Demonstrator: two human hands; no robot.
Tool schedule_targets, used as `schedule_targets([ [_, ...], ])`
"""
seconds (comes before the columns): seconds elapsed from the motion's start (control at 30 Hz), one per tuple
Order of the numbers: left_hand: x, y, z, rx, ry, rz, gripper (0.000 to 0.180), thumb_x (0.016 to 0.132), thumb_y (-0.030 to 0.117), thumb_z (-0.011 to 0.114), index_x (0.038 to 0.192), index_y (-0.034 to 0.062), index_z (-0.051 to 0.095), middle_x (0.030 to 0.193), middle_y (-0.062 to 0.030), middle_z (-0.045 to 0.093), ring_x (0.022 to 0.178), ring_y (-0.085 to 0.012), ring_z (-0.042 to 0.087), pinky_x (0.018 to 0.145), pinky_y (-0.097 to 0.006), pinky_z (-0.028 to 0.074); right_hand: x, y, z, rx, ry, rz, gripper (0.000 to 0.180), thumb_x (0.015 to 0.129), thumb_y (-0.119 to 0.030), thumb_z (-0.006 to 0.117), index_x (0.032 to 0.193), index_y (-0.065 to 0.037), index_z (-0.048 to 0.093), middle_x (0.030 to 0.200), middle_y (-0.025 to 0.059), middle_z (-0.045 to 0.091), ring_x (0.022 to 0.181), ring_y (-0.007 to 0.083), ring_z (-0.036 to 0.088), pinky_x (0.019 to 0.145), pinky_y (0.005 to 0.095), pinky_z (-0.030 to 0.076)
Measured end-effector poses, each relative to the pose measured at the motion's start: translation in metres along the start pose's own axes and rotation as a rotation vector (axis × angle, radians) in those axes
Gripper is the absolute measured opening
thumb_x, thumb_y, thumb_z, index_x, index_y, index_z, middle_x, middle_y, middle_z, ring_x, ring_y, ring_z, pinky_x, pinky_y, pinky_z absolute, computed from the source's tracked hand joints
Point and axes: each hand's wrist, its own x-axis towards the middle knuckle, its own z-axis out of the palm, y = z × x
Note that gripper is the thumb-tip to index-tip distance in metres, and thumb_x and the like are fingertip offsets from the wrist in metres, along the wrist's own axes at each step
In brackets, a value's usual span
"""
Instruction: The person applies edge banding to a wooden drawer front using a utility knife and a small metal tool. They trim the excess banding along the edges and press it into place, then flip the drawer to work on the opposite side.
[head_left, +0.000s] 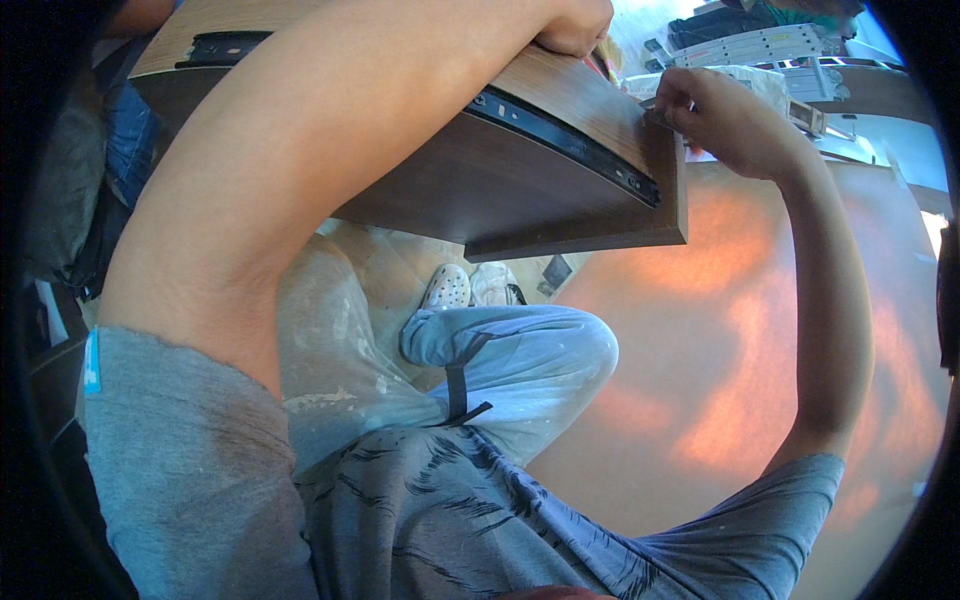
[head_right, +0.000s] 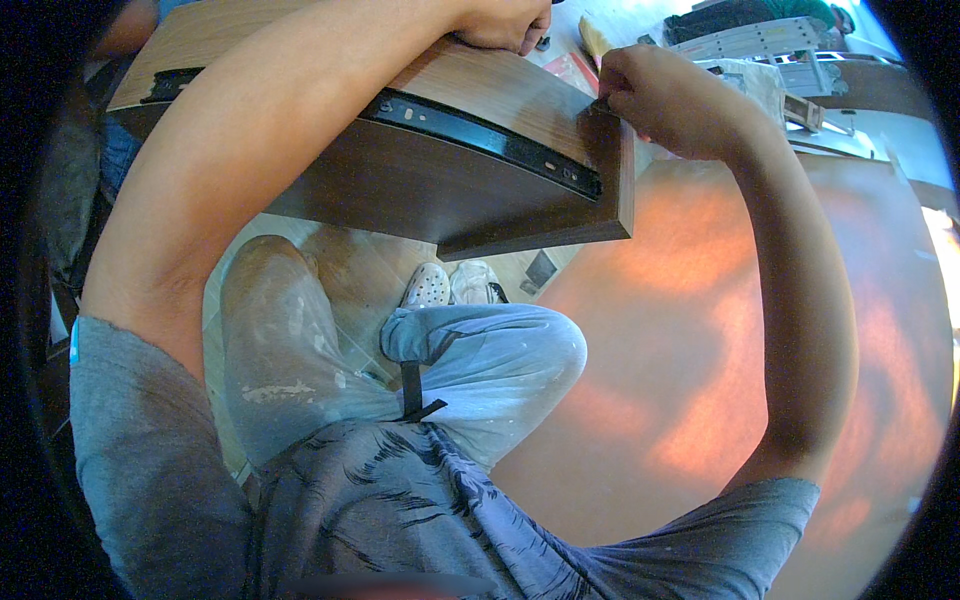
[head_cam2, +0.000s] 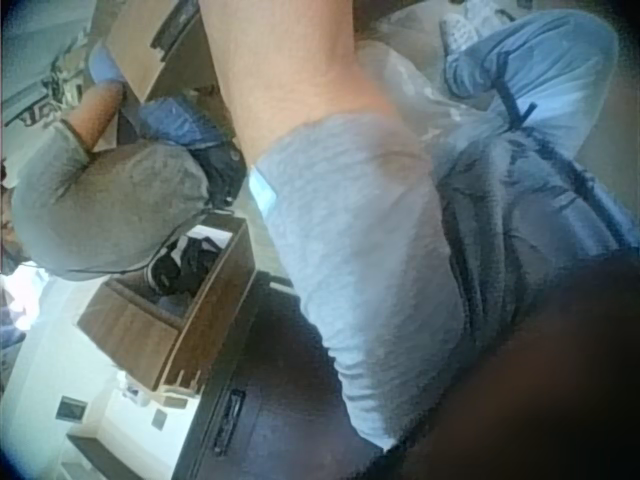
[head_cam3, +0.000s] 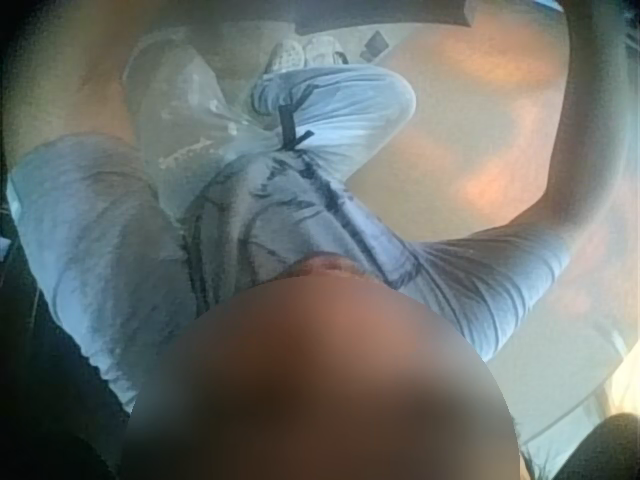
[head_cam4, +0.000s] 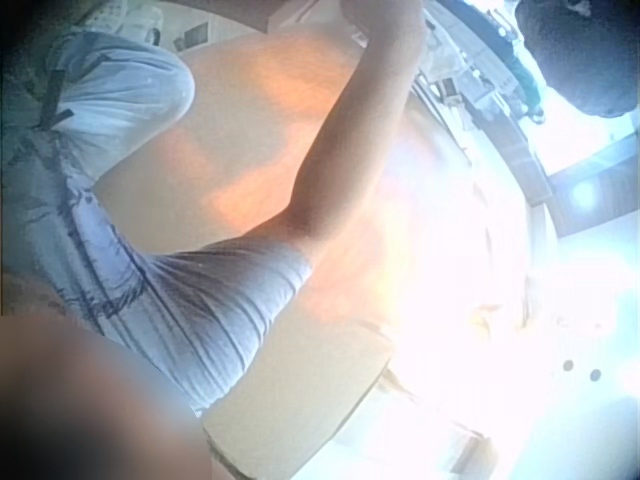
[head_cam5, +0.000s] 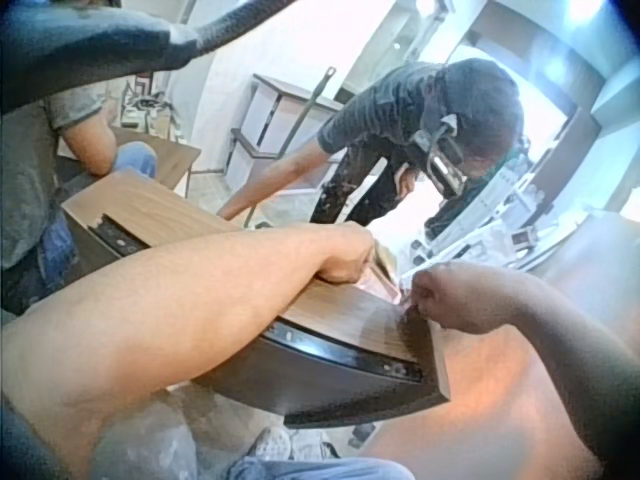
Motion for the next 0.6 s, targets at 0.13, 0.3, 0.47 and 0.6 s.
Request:
schedule_targets([
  [0.13, 0.000, -0.001, -0.001, 0.001, 0.002, -0.001, 0.015, 0.079, 0.006, 0.067, 0.088, 0.0035, 0.079, 0.090, -0.0222, 0.076, 0.085, -0.0391, 0.074, 0.075, -0.047, 0.057, 0.004, 0.005, 0.010, -0.138, 0.085, -0.104, 0.013, 0.103, -0.010, 0.062, 0.108, -0.003, 0.072, 0.102, 0.0141, 0.074, 0.098, 0.0293, 0.074, 0.092, 0.0438, 0.058],
  [0.3, -0.002, 0.000, -0.002, 0.000, 0.006, -0.002, 0.016, 0.079, 0.006, 0.067, 0.089, 0.0033, 0.079, 0.090, -0.0226, 0.076, 0.085, -0.0393, 0.074, 0.075, -0.048, 0.057, 0.002, 0.006, 0.017, -0.448, 0.301, -0.355, 0.009, 0.100, -0.008, 0.066, 0.103, -0.012, 0.073, 0.106, 0.0058, 0.072, 0.115, 0.0267, 0.070, 0.124, 0.0533, 0.036],
  [0.47, -0.005, 0.001, -0.001, -0.007, 0.005, -0.004, 0.016, 0.079, 0.006, 0.067, 0.089, 0.0030, 0.079, 0.091, -0.0230, 0.076, 0.086, -0.0396, 0.074, 0.076, -0.048, 0.057, 0.005, -0.001, 0.021, -0.563, 0.307, -0.339, 0.014, 0.098, -0.006, 0.066, 0.102, -0.017, 0.074, 0.108, 0.0020, 0.071, 0.124, 0.0246, 0.065, 0.133, 0.0595, 0.023],
  [0.6, -0.007, 0.001, -0.001, -0.007, 0.003, -0.002, 0.016, 0.079, 0.006, 0.067, 0.089, 0.0029, 0.079, 0.091, -0.0233, 0.076, 0.086, -0.0397, 0.074, 0.076, -0.048, 0.057, 0.009, 0.003, 0.024, -0.534, 0.308, -0.349, 0.015, 0.098, -0.006, 0.066, 0.103, -0.017, 0.074, 0.110, 0.0028, 0.071, 0.125, 0.0246, 0.065, 0.133, 0.0588, 0.024],
])
